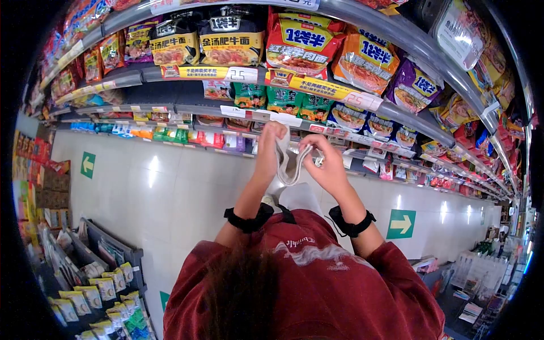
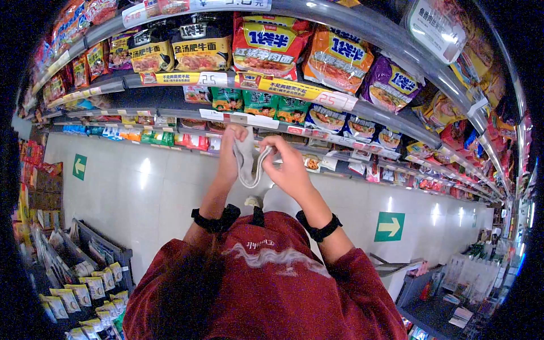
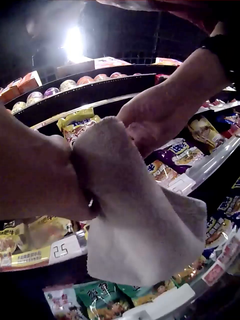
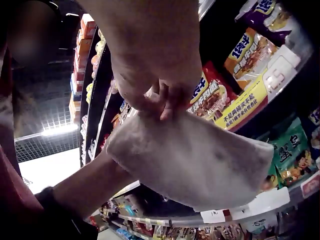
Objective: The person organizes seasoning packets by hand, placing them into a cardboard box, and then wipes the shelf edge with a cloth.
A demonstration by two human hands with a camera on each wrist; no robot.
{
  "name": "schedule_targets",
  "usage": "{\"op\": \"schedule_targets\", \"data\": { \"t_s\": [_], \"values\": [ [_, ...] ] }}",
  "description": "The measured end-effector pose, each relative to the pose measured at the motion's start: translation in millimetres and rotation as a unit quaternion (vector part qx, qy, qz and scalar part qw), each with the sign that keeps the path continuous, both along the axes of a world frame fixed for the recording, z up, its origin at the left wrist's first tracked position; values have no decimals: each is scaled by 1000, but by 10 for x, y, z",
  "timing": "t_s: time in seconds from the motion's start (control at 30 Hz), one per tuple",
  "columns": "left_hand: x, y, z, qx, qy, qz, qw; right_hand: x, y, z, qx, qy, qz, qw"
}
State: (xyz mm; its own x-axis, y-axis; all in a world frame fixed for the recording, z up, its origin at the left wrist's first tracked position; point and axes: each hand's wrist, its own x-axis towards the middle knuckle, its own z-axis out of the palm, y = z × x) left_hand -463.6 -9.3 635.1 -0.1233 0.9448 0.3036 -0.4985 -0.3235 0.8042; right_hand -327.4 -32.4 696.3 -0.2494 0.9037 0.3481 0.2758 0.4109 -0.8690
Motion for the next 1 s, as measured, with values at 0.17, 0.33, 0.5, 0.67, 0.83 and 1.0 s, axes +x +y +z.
{"op": "schedule_targets", "data": {
  "t_s": [0.17,0.33,0.5,0.67,0.83,1.0],
  "values": [
    [14,-67,44,-61,115,99,987,89,112,-16,39,-80,18,996],
    [-251,78,-153,-112,115,289,944,309,145,-203,7,94,-141,985],
    [-176,54,17,-101,115,344,926,252,-44,-212,95,38,-157,982],
    [-195,38,139,-82,139,74,984,278,-2,-115,71,10,-86,994],
    [95,-6,203,-31,223,-47,973,161,83,-98,-10,-16,-18,1000],
    [142,-30,136,-52,168,-70,982,140,95,-51,4,-40,-53,998]
  ]
}}
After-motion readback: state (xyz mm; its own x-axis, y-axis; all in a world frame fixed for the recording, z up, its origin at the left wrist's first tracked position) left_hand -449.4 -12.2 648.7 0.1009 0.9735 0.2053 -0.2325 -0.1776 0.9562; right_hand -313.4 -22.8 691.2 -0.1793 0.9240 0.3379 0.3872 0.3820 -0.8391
